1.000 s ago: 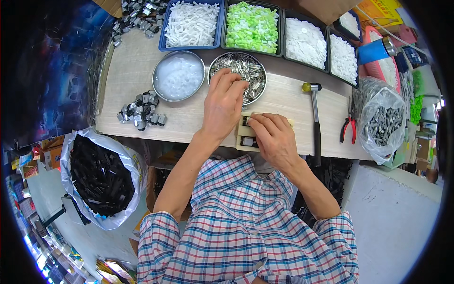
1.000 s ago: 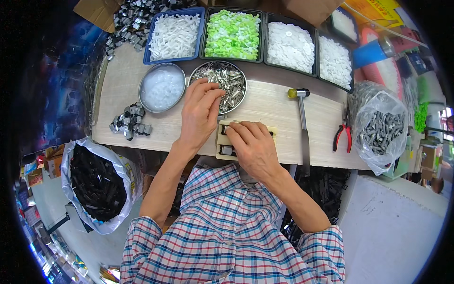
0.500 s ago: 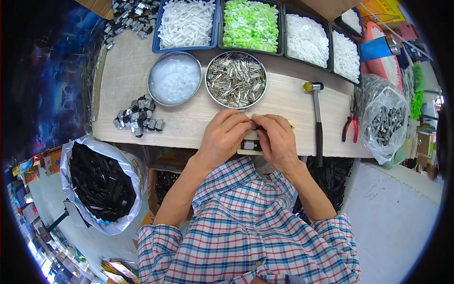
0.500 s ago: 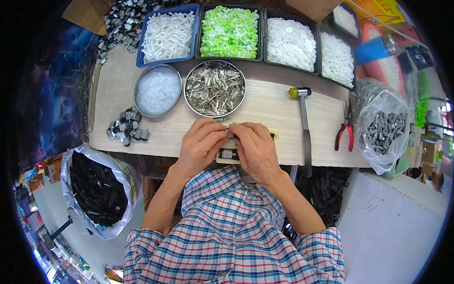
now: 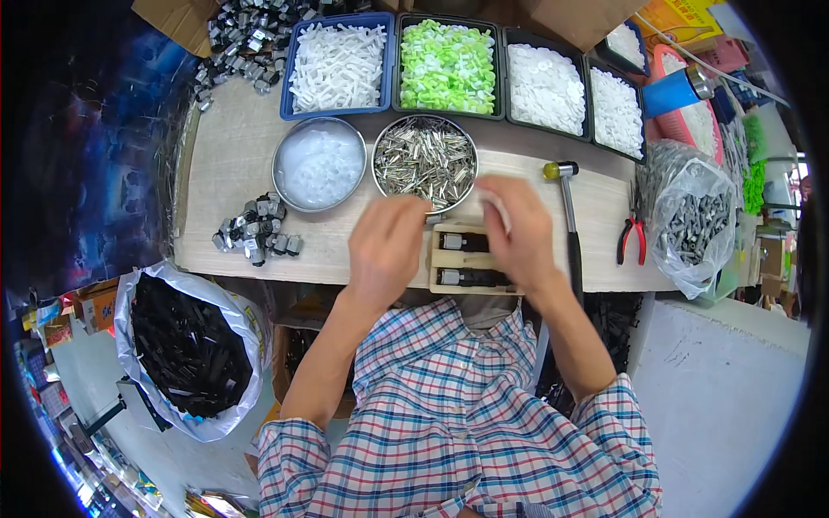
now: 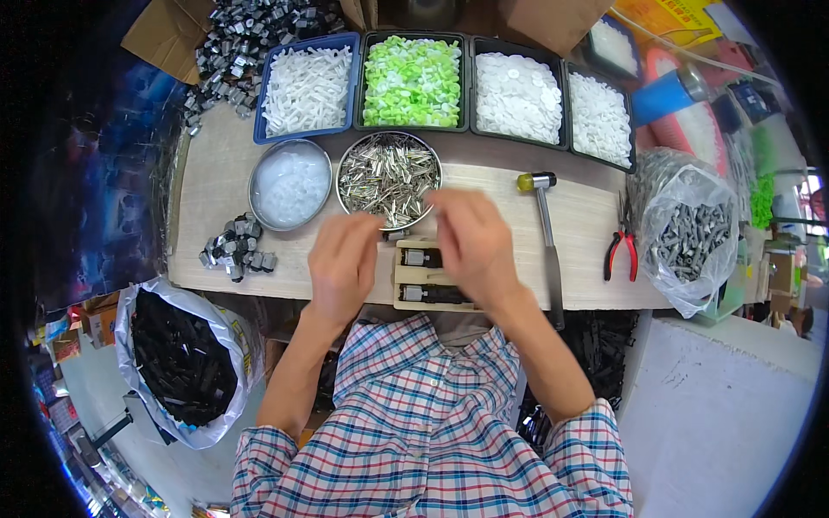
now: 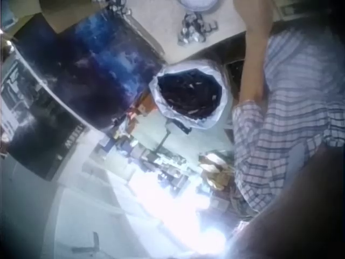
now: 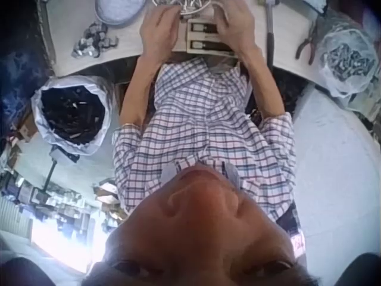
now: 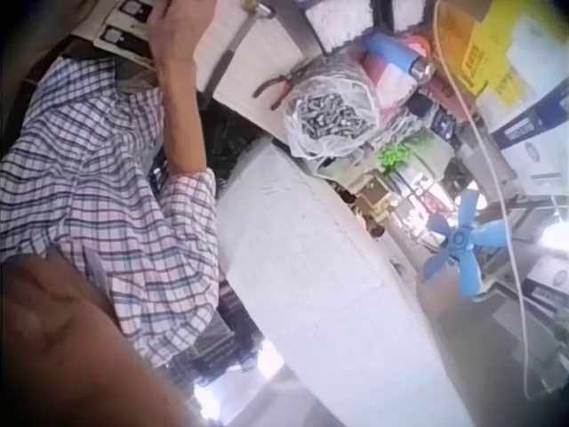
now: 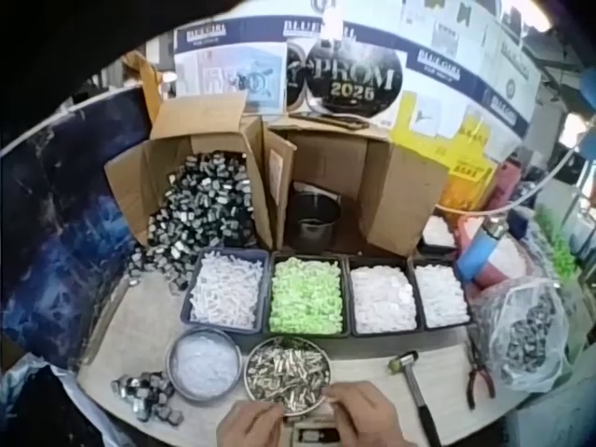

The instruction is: Assemble small plastic and metal parts into a black casing using a yellow jig, pliers, and a hammer.

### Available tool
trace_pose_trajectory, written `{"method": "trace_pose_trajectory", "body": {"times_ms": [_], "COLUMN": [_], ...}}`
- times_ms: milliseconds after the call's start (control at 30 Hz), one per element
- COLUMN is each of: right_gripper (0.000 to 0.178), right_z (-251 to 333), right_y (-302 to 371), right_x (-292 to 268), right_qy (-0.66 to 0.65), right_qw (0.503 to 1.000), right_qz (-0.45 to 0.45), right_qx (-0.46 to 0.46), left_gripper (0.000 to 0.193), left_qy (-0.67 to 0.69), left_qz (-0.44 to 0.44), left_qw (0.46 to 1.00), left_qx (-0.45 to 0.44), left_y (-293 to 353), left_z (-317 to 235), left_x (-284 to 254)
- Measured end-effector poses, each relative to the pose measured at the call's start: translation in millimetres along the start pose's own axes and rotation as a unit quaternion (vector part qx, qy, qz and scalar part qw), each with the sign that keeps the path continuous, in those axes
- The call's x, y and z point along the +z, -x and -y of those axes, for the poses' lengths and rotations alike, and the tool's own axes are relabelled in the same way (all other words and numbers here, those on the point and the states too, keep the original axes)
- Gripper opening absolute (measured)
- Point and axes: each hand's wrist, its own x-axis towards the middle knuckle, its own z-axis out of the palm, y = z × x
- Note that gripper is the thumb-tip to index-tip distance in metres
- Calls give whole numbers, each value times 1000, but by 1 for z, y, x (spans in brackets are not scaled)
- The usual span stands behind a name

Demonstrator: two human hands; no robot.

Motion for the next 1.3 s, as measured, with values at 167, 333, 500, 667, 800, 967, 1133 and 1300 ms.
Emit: {"method": "trace_pose_trajectory", "body": {"times_ms": [167, 333, 500, 667, 800, 967, 1133, 1300], "right_gripper": [17, 16, 21, 18, 14, 12, 8, 7], "right_z": [-54, -64, -60, -75, -80, -82, -86, -75], "right_y": [-74, -100, -113, -114, -107, -105, -100, -71], "right_x": [12, 32, 42, 45, 47, 44, 37, 32], "right_qy": [21, 166, 219, 218, 240, 237, 123, -52], "right_qw": [999, 986, 974, 974, 970, 971, 992, 990], "right_qz": [-45, -1, 25, 14, -14, 6, -30, -131], "right_qx": [8, 13, 56, 53, 40, 34, 21, 7], "left_gripper": [8, 5, 10, 12, 12, 10, 8, 12], "left_qy": [-150, -118, -86, -71, -82, -124, -43, 227], "left_qz": [59, 97, 95, 76, 64, 63, 45, 73], "left_qw": [983, 984, 988, 992, 993, 990, 996, 929], "left_qx": [-86, -90, -84, -68, -51, -27, -63, -283], "left_y": [-41, -52, -52, -49, -47, -45, -46, -30], "left_z": [10, 20, 24, 23, 21, 22, 7, -14], "left_x": [24, 34, 37, 37, 38, 39, 33, 18]}}
